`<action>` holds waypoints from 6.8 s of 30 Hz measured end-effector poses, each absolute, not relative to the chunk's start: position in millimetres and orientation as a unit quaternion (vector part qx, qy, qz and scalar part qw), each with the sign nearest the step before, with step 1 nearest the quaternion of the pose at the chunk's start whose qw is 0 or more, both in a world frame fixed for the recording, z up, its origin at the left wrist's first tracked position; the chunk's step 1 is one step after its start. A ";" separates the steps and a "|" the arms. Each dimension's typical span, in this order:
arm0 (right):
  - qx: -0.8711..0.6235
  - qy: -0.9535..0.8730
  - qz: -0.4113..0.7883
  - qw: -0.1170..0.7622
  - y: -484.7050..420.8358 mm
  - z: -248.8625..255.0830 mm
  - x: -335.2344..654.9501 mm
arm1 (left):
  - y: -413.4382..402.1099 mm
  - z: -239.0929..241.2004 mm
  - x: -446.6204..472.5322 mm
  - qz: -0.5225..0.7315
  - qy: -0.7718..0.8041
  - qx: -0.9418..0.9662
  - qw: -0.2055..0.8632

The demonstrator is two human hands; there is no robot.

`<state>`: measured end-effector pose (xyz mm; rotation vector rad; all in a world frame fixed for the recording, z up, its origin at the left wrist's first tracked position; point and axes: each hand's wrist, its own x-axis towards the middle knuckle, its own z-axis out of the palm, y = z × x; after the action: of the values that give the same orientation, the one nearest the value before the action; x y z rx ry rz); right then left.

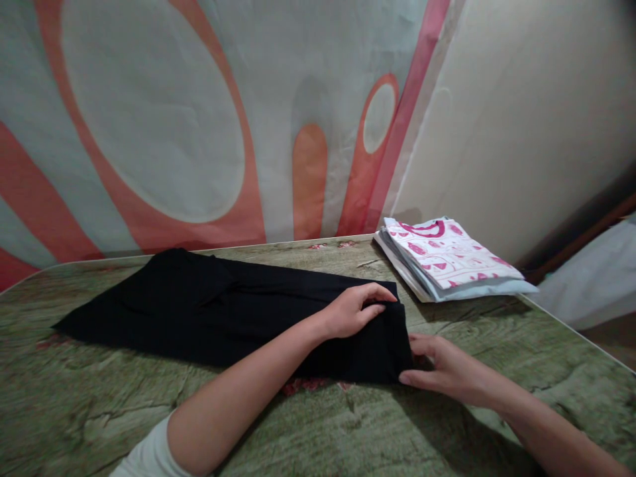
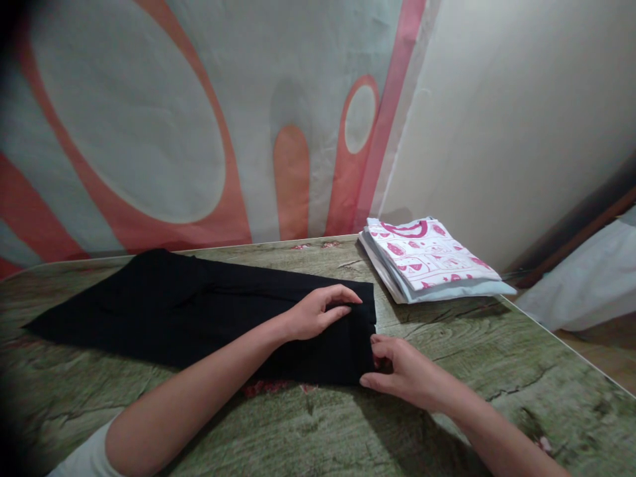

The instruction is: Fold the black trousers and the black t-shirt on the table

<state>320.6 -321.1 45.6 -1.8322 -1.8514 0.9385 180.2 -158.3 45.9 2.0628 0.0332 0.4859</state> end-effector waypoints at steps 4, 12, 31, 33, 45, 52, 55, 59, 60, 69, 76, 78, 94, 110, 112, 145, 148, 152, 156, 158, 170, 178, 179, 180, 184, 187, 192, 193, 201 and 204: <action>-0.619 -0.649 0.410 0.166 -325.6 51.3 330.7 | -159.0 53.0 172.5 0.144 0.005 0.880 0.453; -0.651 -0.570 0.459 0.201 -325.9 46.0 337.1 | -139.0 68.0 94.3 0.083 0.125 0.951 0.271; -0.552 -0.549 0.608 0.155 -342.0 54.5 332.0 | -106.9 43.8 18.8 0.068 0.233 0.928 0.281; -0.558 -0.549 0.609 0.126 -343.3 55.9 333.5 | -106.3 47.3 16.8 0.060 0.229 0.929 0.286; -0.654 -0.690 0.227 0.212 -315.2 20.9 337.1 | -77.2 64.3 -38.2 -0.050 0.299 0.917 0.260; -0.642 -0.721 0.204 0.162 -316.3 10.9 337.4 | -78.3 58.4 -38.8 -0.039 0.299 0.917 0.261; -0.633 -0.733 0.192 0.158 -317.0 15.5 334.2 | -80.6 63.1 -37.2 -0.035 0.309 0.912 0.266; -0.615 -0.743 0.186 0.188 -318.4 25.2 327.4 | -83.5 69.6 -35.4 -0.032 0.308 0.901 0.303; -0.613 -0.740 0.190 0.203 -318.9 28.4 325.9 | -83.6 70.3 -35.4 -0.033 0.303 0.899 0.314; -0.617 -0.597 0.359 0.367 -327.9 47.4 323.2 | -77.5 72.2 -40.7 -0.017 0.245 0.914 0.322; -0.568 -0.478 0.530 0.411 -328.7 42.4 323.0 | -78.8 67.2 -38.8 0.009 0.274 0.874 0.402; -0.592 -0.449 0.525 0.415 -324.4 39.2 322.9 | -78.9 59.8 -35.5 0.029 0.291 0.876 0.383; -0.673 -0.542 0.379 0.333 -320.3 38.0 312.9 | -157.0 46.9 23.6 0.062 0.131 0.973 0.181; -0.608 -0.549 0.516 0.249 -330.1 43.1 315.6 | -163.9 29.1 27.4 0.026 0.104 0.982 0.155; -0.605 -0.547 0.532 0.227 -331.3 42.0 319.8 | -164.0 28.3 27.2 0.025 0.104 0.983 0.152; -0.537 -0.843 -0.011 0.044 -306.4 -38.7 334.7 | -115.2 22.4 -54.9 0.102 0.343 0.933 -0.044; -0.540 -0.841 0.005 0.036 -305.0 -44.8 348.4 | -86.9 19.1 -104.4 0.145 0.450 0.878 -0.074; -0.560 -0.827 0.025 0.040 -295.9 -39.4 355.8 | -53.9 8.3 -182.2 0.191 0.580 0.789 -0.061; -0.555 -0.830 0.052 0.027 -276.4 -21.6 354.7 | -44.5 3.0 -232.9 0.217 0.635 0.741 -0.017; -0.552 -0.831 0.064 0.016 -267.0 -11.8 353.7 | -44.4 2.1 -243.3 0.225 0.647 0.729 0.007; -0.545 -0.834 0.087 0.002 -256.8 8.3 361.9 | -44.0 5.9 -254.3 0.194 0.635 0.747 0.032; -0.475 -0.873 0.096 0.061 -222.9 24.6 279.2 | -49.8 16.4 -244.5 0.276 0.584 0.762 0.039; -0.459 -0.880 0.102 0.062 -218.5 24.7 267.5 | -49.8 16.0 -245.6 0.280 0.582 0.763 0.039; -0.445 -0.887 0.108 0.061 -214.7 23.7 257.6 | -49.7 15.3 -247.1 0.280 0.581 0.763 0.038; -0.412 -0.902 0.116 0.056 -207.0 12.3 239.9 | -50.3 12.2 -255.1 0.233 0.610 0.757 0.002; -0.415 -0.902 0.108 0.057 -206.5 4.2 242.3 | -52.0 12.5 -259.8 0.162 0.652 0.740 -0.029; -0.420 -0.900 0.100 0.060 -207.8 1.3 246.2 | -58.9 21.8 -260.3 0.120 0.684 0.719 -0.033; -0.421 -0.900 0.097 0.058 -208.0 1.2 246.1 | -60.4 24.0 -258.9 0.119 0.688 0.716 -0.025; -0.426 -0.899 0.080 0.066 -209.4 -1.6 245.6 | -58.3 21.0 -236.9 0.230 0.628 0.743 0.027; -0.426 -0.898 0.083 0.071 -209.2 -1.8 246.9 | -54.2 15.3 -240.6 0.212 0.619 0.756 0.016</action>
<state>246.9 -209.2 -1.8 -1.2818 -2.6997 0.2500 -240.6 -54.2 15.3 2.3502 1.9257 0.6604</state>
